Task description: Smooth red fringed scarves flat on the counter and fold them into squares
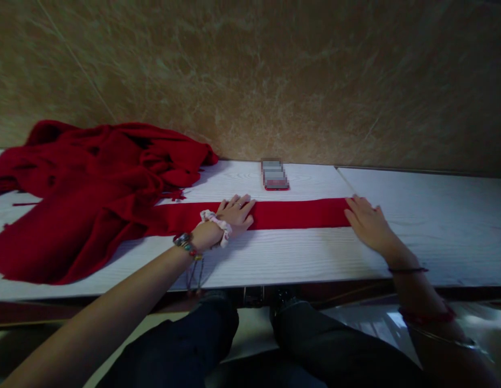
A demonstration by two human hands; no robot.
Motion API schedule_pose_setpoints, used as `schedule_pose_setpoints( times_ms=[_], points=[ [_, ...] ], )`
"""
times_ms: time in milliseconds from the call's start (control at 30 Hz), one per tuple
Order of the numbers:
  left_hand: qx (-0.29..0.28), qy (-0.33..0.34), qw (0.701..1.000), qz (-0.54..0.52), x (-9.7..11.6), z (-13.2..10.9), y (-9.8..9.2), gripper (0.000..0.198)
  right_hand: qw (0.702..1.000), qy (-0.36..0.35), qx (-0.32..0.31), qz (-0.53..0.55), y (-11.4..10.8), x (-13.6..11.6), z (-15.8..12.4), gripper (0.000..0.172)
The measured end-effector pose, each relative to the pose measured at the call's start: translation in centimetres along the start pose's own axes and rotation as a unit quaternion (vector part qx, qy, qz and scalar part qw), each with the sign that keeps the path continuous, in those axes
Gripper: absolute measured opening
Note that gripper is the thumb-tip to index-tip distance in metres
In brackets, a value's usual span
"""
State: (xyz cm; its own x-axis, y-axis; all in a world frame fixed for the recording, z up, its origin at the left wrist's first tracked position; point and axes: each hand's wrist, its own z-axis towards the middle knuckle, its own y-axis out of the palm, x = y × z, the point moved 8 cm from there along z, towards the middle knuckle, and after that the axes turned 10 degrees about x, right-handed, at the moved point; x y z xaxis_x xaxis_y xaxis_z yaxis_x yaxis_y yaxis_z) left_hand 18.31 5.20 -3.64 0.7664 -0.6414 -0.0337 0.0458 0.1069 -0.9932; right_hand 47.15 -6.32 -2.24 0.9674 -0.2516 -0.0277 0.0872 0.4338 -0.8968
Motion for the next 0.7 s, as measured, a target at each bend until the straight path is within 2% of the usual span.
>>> schedule_pose_setpoints(
  times_ms=[100, 200, 267, 333, 433, 600, 700],
  points=[
    [-0.021, -0.004, 0.999, -0.025, 1.1, 1.4, -0.5, 0.051, 0.996, -0.077, 0.016, 0.037, -1.2, -5.9, 0.9, 0.048],
    [0.026, 0.033, 0.998, -0.043, 3.2, 2.7, -1.3, 0.05, 0.982, -0.171, -0.021, 0.082, -0.6, -11.9, 0.8, 0.049],
    [0.043, 0.071, 0.996, -0.043, 4.5, 2.8, -1.0, 0.05, 0.975, -0.198, -0.048, 0.094, 0.4, -14.0, 0.3, 0.049],
    [0.05, 0.1, 0.993, -0.035, 5.2, 2.5, -0.4, 0.049, 0.973, -0.202, -0.063, 0.096, 1.2, -14.5, -0.2, 0.048],
    [0.055, 0.113, 0.992, -0.03, 5.2, 2.0, 0.2, 0.048, 0.974, -0.195, -0.065, 0.094, 1.6, -14.0, -0.6, 0.048],
    [0.045, 0.114, 0.991, -0.058, 5.1, 2.3, 0.0, 0.049, 0.977, -0.185, -0.048, 0.098, 0.9, -13.6, -0.4, 0.047],
    [0.023, 0.124, 0.985, -0.114, 5.1, 3.3, -0.5, 0.048, 0.966, -0.226, -0.023, 0.123, 0.1, -14.7, -0.5, 0.044]
  ],
)
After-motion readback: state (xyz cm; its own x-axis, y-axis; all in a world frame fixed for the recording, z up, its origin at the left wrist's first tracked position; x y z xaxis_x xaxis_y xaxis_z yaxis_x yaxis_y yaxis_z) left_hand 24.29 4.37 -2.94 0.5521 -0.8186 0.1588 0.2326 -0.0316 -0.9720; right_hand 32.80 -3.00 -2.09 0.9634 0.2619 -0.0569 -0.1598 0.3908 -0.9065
